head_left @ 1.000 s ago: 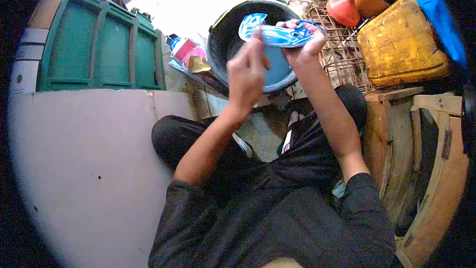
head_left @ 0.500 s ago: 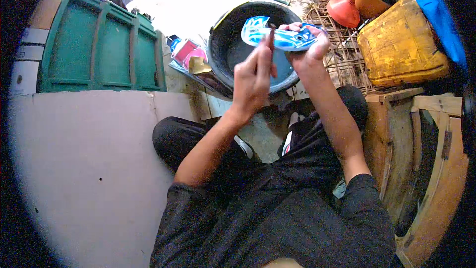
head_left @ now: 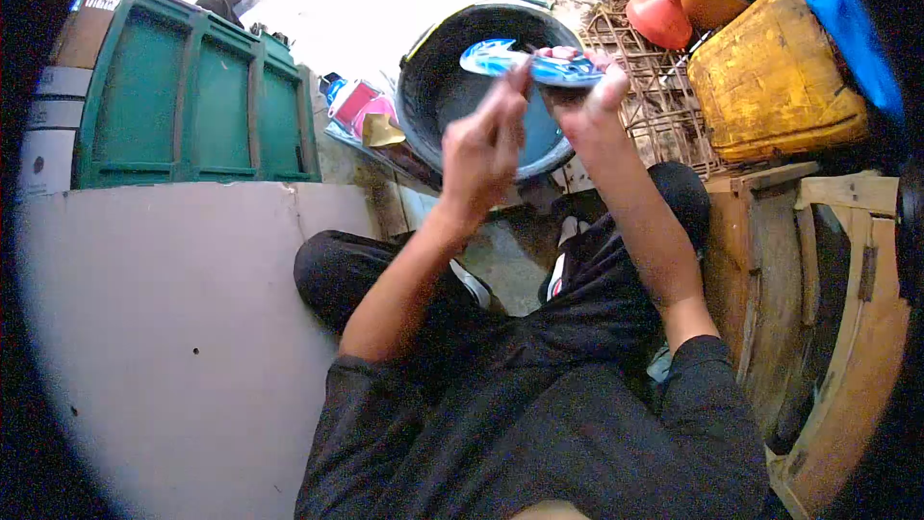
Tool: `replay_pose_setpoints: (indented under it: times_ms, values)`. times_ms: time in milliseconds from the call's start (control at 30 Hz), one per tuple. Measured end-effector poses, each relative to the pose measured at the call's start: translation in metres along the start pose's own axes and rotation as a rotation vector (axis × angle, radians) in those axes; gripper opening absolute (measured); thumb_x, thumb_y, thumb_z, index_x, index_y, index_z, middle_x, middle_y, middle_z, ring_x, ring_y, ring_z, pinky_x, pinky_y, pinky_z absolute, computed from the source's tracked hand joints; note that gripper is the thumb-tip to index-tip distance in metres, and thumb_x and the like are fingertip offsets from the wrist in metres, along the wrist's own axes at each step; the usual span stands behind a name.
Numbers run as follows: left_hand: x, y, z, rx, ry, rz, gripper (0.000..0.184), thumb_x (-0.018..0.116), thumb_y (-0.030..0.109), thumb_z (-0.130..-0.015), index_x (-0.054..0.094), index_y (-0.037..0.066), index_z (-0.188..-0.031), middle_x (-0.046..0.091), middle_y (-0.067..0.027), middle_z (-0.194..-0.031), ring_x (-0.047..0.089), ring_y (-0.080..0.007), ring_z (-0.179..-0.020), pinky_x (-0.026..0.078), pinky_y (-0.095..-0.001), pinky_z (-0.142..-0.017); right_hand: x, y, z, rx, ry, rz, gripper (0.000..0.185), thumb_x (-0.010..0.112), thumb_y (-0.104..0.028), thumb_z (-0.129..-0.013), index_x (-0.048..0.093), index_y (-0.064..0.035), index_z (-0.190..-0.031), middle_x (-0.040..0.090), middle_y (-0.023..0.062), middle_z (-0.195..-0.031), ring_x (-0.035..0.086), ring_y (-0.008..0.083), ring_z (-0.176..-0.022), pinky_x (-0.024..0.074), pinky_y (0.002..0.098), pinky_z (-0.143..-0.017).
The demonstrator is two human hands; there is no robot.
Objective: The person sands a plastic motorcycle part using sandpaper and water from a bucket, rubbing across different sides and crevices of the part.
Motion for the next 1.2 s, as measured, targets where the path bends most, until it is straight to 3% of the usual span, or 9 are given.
replay_pose_setpoints:
  times_ms: [267,367,533,667,833,900,933,1033,1200]
  values:
    - [-0.001,0.005,0.004,0.205,0.091,-0.218,0.038,0.050,0.019,-0.100,0.054,0.007,-0.136,0.068,-0.0213,-0.100,0.064,-0.0340,-0.065,0.050,-0.0374,-0.061,-0.008,0.018,-0.003,0.149,0.014,-0.068,0.021,0.043,-0.023,-0.078,0.046,-0.0029,-0.075,0.052,0.0114,-0.067,0.055,0.0300,-0.069,0.0499,0.0473,-0.084]
    - [-0.031,-0.021,-0.014,-0.201,0.298,0.044,0.041,0.046,0.024,-0.104,0.048,0.007,-0.142,0.070,-0.0163,-0.095,0.055,-0.0136,-0.057,0.047,-0.0309,-0.056,-0.014,0.027,-0.004,0.195,0.008,-0.061,0.020,0.043,-0.021,-0.078,0.047,-0.0022,-0.075,0.053,0.0116,-0.068,0.055,0.0307,-0.068,0.0497,0.0477,-0.084]
    - [-0.002,0.005,0.003,0.220,0.074,-0.151,0.042,0.043,0.015,-0.104,0.043,0.003,-0.144,0.051,-0.0105,-0.143,0.056,-0.0110,-0.079,0.050,-0.0262,-0.070,-0.008,0.034,0.007,0.212,0.102,-0.070,0.016,0.042,-0.019,-0.077,0.046,-0.0037,-0.073,0.050,0.0099,-0.066,0.053,0.0284,-0.064,0.0492,0.0465,-0.087]
    - [-0.036,-0.024,-0.017,-0.140,0.305,-0.034,0.042,0.039,0.021,-0.106,0.042,0.006,-0.146,0.063,-0.0106,-0.094,0.048,-0.0105,-0.066,0.047,-0.0305,-0.060,-0.034,0.039,-0.010,0.316,-0.059,-0.128,0.017,0.040,-0.016,-0.078,0.046,-0.0009,-0.076,0.053,0.0129,-0.070,0.055,0.0325,-0.077,0.0466,0.0512,-0.093]
    - [-0.010,0.009,-0.001,0.232,0.138,-0.149,0.044,0.044,0.024,-0.105,0.043,0.006,-0.144,0.069,-0.0168,-0.100,0.051,-0.0113,-0.061,0.050,-0.0303,-0.062,-0.008,0.034,0.021,0.196,0.160,0.029,0.014,0.041,-0.014,-0.077,0.044,-0.0043,-0.067,0.050,0.0109,-0.065,0.056,0.0288,-0.063,0.0491,0.0487,-0.092]
    - [-0.020,-0.025,-0.008,-0.252,0.122,-0.076,0.043,0.045,0.021,-0.104,0.044,0.006,-0.144,0.067,-0.0172,-0.116,0.065,-0.0138,-0.078,0.053,-0.0315,-0.069,-0.017,0.038,0.016,0.227,0.135,-0.028,0.012,0.042,-0.013,-0.076,0.045,-0.0039,-0.069,0.050,0.0112,-0.066,0.057,0.0289,-0.066,0.0491,0.0492,-0.093]
    - [-0.025,-0.015,-0.013,-0.192,0.278,0.087,0.046,0.041,0.031,-0.106,0.043,0.008,-0.145,0.054,-0.0014,-0.079,0.046,-0.0080,-0.063,0.043,-0.0258,-0.058,-0.019,0.039,0.015,0.237,0.134,-0.037,0.012,0.042,-0.013,-0.076,0.045,-0.0037,-0.070,0.050,0.0109,-0.067,0.057,0.0285,-0.068,0.0491,0.0491,-0.093]
    - [-0.007,-0.017,0.003,-0.129,0.047,0.034,0.041,0.042,0.022,-0.105,0.047,0.006,-0.142,0.070,-0.0110,-0.110,0.064,-0.0123,-0.082,0.051,-0.0276,-0.072,-0.019,0.037,0.008,0.231,0.128,-0.061,0.011,0.043,-0.013,-0.076,0.045,-0.0035,-0.072,0.050,0.0102,-0.070,0.057,0.0272,-0.072,0.0491,0.0477,-0.093]
    - [-0.032,-0.022,-0.015,-0.283,0.176,0.130,0.041,0.042,0.027,-0.106,0.049,0.008,-0.141,0.057,-0.0003,-0.077,0.045,-0.0050,-0.064,0.042,-0.0233,-0.057,0.002,0.015,0.000,0.143,-0.167,-0.127,0.019,0.047,-0.016,-0.076,0.049,0.0023,-0.080,0.054,0.0133,-0.076,0.054,0.0322,-0.090,0.0426,0.0443,-0.099]
Point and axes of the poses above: each hand's wrist, its own z-axis away from the middle knuckle, its own x-axis out of the palm, y = z × x, the point moved 9 cm from there along -z, towards the middle knuckle
